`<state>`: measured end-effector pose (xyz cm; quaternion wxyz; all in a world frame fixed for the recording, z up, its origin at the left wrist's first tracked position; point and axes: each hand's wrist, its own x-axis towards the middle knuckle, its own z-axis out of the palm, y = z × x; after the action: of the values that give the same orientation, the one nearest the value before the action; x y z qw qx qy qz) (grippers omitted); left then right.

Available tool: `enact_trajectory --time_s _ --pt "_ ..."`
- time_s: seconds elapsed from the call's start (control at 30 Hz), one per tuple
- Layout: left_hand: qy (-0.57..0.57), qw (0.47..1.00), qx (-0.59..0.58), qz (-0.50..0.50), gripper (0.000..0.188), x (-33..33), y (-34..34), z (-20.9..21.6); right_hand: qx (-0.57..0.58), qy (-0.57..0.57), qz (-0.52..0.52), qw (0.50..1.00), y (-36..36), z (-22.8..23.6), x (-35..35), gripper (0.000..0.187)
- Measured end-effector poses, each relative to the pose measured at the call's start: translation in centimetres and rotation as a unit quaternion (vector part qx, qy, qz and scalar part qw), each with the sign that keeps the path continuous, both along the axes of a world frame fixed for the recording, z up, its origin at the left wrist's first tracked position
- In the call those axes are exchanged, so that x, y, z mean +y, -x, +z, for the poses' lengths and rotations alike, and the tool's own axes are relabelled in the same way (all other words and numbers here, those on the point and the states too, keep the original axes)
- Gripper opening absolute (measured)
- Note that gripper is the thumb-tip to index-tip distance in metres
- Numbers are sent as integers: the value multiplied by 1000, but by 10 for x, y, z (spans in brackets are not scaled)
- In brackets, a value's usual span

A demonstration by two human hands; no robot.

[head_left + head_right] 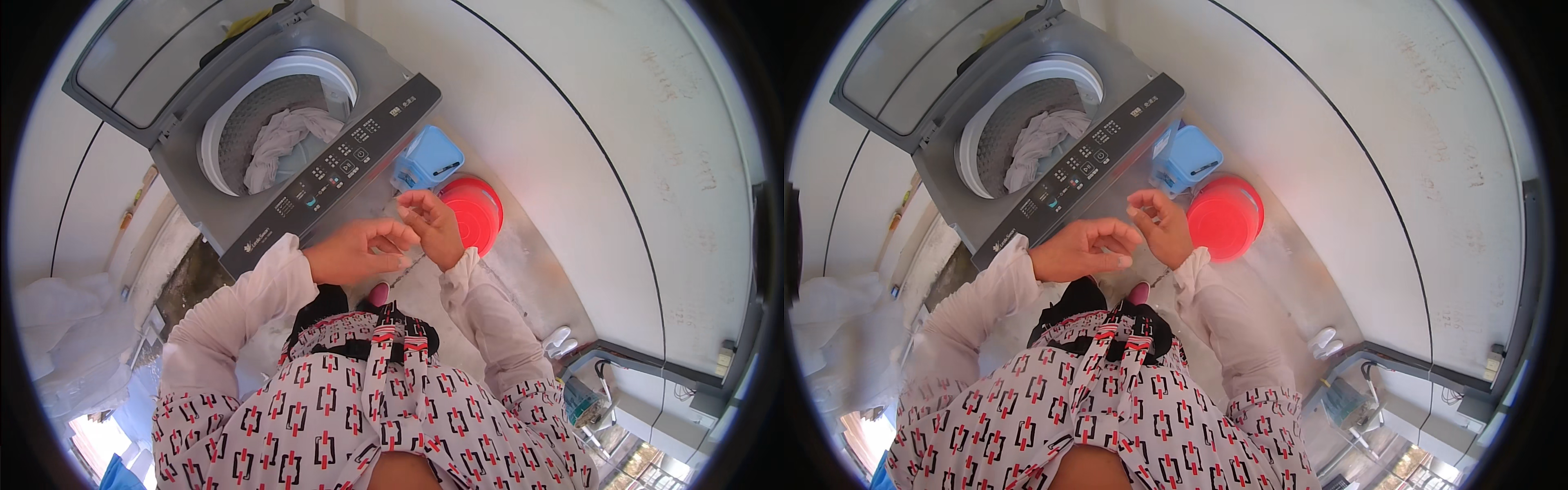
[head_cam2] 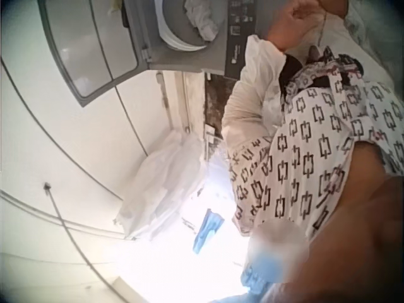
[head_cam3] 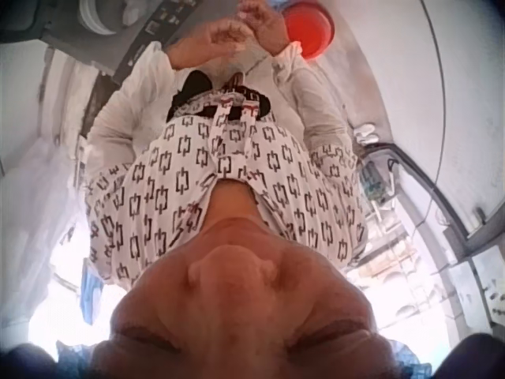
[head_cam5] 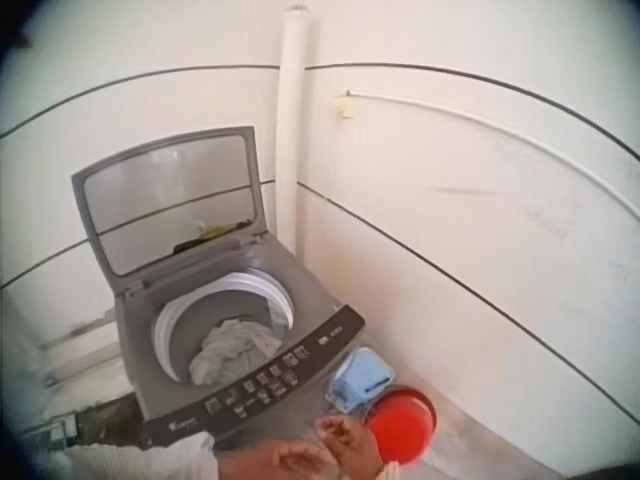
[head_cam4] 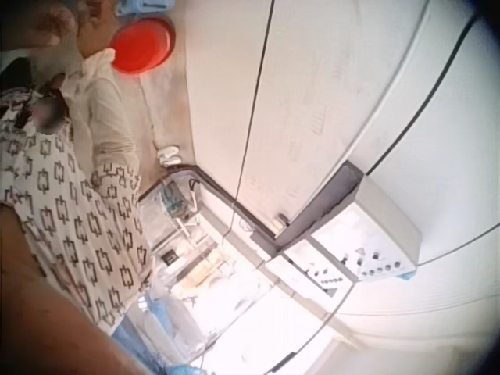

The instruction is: The person hangs blue and white garments on a rooftop clothesline using clothespins. They then walk to a washing machine, open the lid, and remove a white garment from the drum.

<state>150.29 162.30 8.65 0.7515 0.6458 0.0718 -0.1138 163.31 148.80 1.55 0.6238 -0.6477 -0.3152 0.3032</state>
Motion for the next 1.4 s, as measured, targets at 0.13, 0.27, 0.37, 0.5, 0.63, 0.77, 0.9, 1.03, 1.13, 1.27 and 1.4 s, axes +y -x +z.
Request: enact_trajectory --time_s 0.13,0.27,0.37,0.5,0.63,0.77,0.9,1.03,1.13,1.27,1.4 --pt "-114 981 56 144 28 99 -14 22 138 64 -63 986 -1 -14 -42 18" --pt "-240 925 128 264 34 222 -24 -29 196 136 -122 963 -6 -37 -74 17" --pt "-276 908 192 250 35 303 -31 -108 225 183 -156 944 -7 -52 -80 15" --pt "-292 894 291 177 36 353 -42 -238 229 226 -165 932 -11 -64 -63 14" --pt "-343 876 339 10 44 339 -58 -322 223 247 -163 929 -17 -69 -40 14" --pt "-275 881 378 -77 74 294 -63 -396 220 286 -163 918 -30 -67 -15 14" --pt "-303 862 385 -134 101 240 -71 -455 222 311 -185 905 -26 -70 -7 14" --pt "-392 834 382 -69 91 189 -79 -473 234 321 -199 896 -18 -76 -7 15" --pt "-394 824 384 -136 78 195 -99 -464 245 323 -210 890 -13 -74 -4 15" --pt "-356 823 372 -241 63 229 -94 -484 232 327 -181 898 -19 -70 2 15" --pt "-357 907 198 -107 44 310 -57 -461 224 310 -169 909 -23 -72 -3 14"
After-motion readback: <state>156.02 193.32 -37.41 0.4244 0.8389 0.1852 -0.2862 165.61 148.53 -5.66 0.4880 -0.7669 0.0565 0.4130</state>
